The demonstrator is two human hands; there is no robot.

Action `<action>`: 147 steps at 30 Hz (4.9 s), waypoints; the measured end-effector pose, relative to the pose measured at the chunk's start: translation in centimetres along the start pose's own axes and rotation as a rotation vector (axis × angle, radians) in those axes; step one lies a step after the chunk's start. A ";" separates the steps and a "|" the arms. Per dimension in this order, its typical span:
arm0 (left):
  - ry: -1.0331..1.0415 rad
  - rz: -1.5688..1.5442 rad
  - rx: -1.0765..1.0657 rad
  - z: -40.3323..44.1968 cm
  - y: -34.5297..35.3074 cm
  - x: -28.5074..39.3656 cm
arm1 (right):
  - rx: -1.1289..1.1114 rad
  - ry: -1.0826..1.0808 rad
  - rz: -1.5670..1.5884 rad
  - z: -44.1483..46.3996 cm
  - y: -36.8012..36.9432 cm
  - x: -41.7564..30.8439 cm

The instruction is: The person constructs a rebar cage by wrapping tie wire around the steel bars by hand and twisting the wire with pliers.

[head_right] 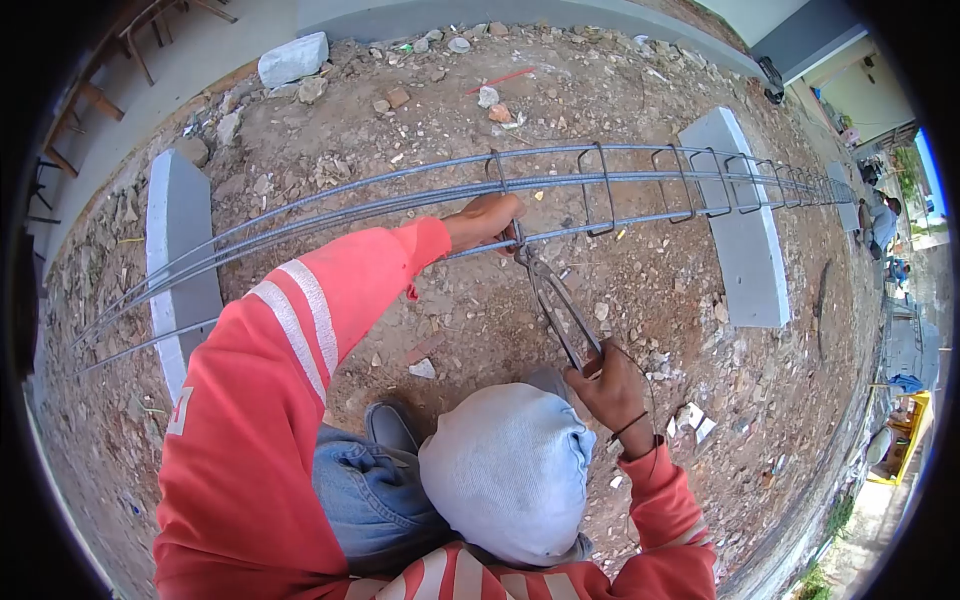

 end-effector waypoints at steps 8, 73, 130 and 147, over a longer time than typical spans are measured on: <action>-0.024 -0.010 0.017 0.0 0.0 0.4 | 0.278 -0.009 -0.212 -0.9 1.7 -1.1; 0.461 0.261 0.543 -14.2 0.4 23.1 | -0.188 -0.605 1.522 9.4 -3.5 2.4; 1.171 -1.474 0.114 -9.8 -5.5 44.8 | 0.589 -0.703 0.076 10.3 -40.9 -16.2; 1.113 -0.869 0.074 -5.1 -2.6 43.9 | 1.606 -0.528 0.680 15.3 -43.4 -9.7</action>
Point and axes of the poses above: each hand's wrist, its own z-axis towards the middle knuckle, its own y-axis out of the palm, x = y × z, the point moved 2 cm from there along z, towards the middle knuckle, and after that the axes turned 8 degrees about y, right-handed, at the moved point
